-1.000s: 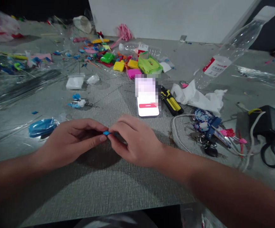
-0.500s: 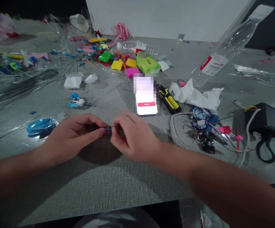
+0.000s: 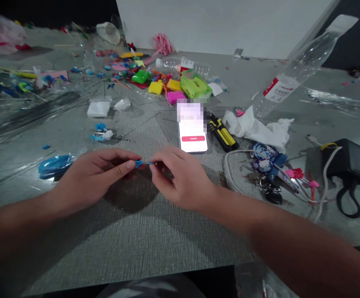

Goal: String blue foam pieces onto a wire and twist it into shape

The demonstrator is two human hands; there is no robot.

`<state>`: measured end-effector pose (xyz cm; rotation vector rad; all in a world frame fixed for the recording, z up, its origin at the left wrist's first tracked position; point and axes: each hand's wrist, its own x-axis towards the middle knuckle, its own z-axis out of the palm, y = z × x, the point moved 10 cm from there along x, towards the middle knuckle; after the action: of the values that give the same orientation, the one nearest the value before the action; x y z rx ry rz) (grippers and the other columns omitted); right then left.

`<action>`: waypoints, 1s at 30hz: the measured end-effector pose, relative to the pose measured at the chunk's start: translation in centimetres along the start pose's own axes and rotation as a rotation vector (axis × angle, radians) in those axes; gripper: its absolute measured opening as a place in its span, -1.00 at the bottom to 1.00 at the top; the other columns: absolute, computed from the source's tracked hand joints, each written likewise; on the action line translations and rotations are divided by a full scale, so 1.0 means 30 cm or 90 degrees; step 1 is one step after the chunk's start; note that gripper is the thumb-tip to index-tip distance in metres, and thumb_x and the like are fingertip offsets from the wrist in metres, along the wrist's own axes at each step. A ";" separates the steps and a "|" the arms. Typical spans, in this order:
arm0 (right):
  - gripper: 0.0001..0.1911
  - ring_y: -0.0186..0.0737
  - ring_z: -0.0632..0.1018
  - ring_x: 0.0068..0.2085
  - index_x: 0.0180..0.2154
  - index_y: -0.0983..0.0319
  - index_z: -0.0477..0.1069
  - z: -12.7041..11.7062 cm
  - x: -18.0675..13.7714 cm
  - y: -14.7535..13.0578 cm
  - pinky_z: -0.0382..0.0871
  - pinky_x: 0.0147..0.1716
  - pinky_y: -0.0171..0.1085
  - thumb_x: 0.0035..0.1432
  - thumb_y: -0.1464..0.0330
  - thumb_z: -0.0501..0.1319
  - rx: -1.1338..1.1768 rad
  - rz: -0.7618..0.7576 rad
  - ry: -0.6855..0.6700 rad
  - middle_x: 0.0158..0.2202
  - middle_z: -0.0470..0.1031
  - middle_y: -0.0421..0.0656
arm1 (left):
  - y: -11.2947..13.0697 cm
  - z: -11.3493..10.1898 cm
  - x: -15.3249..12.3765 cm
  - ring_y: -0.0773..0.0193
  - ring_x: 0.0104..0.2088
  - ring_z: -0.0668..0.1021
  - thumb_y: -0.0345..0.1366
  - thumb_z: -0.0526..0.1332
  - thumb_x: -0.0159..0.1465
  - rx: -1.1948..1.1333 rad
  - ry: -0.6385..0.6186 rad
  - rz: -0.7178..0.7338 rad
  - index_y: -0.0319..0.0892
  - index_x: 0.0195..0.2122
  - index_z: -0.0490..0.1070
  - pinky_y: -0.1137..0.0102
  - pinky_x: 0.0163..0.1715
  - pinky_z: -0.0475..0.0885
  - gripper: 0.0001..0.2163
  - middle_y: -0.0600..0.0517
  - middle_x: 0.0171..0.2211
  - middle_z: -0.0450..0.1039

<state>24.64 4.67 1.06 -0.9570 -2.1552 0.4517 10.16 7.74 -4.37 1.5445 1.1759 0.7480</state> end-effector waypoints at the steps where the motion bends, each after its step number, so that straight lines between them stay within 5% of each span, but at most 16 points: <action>1: -0.92 -0.31 0.47 -0.36 -0.17 0.21 0.42 0.001 0.000 0.002 0.34 -0.36 -0.28 0.31 0.46 0.19 0.001 0.004 0.002 -0.34 0.50 -0.19 | 0.001 0.003 0.001 0.29 -0.40 0.62 -0.18 0.32 0.31 -0.011 -0.003 0.000 -0.05 -0.13 0.62 0.46 -0.39 0.56 -0.83 0.09 -0.34 0.65; 11: -0.94 -0.30 0.45 -0.32 -0.19 0.25 0.43 0.036 0.005 0.004 0.32 -0.32 -0.29 0.33 0.41 0.19 0.044 0.000 -0.017 -0.34 0.46 -0.18 | 0.003 0.025 -0.009 0.31 -0.18 0.66 -0.23 0.33 0.34 -0.065 -0.041 -0.010 -0.13 -0.08 0.59 0.50 -0.14 0.57 -0.83 0.06 -0.18 0.67; 19: -0.94 -0.28 0.46 -0.28 -0.20 0.25 0.42 0.048 0.008 -0.010 0.32 -0.27 -0.27 0.34 0.42 0.18 0.051 -0.045 -0.027 -0.30 0.50 -0.15 | 0.009 0.048 -0.007 0.40 -0.21 0.66 -0.27 0.33 0.34 -0.121 -0.083 0.010 -0.10 -0.07 0.56 0.58 -0.20 0.55 -0.84 0.10 -0.18 0.67; 25: -0.96 -0.34 0.42 -0.36 -0.24 0.24 0.37 -0.015 0.006 -0.006 0.28 -0.35 -0.31 0.32 0.46 0.17 0.025 -0.011 0.044 -0.38 0.41 -0.21 | 0.005 0.033 -0.008 0.40 -0.29 0.64 -0.22 0.31 0.35 -0.056 -0.060 0.003 -0.13 -0.19 0.56 0.56 -0.27 0.53 -0.88 0.11 -0.29 0.64; 30: -0.87 -0.39 0.35 -0.44 -0.30 0.23 0.31 -0.028 0.002 0.010 0.23 -0.42 -0.33 0.38 0.42 0.12 0.006 0.027 0.028 -0.46 0.35 -0.26 | 0.017 -0.004 -0.009 0.32 -0.22 0.64 -0.24 0.28 0.36 0.089 0.003 0.054 -0.07 -0.05 0.54 0.45 -0.19 0.53 -0.84 0.09 -0.16 0.65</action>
<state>25.39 4.93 1.49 -1.0006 -2.0946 0.4575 10.12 7.51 -3.84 1.7178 1.1930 0.7374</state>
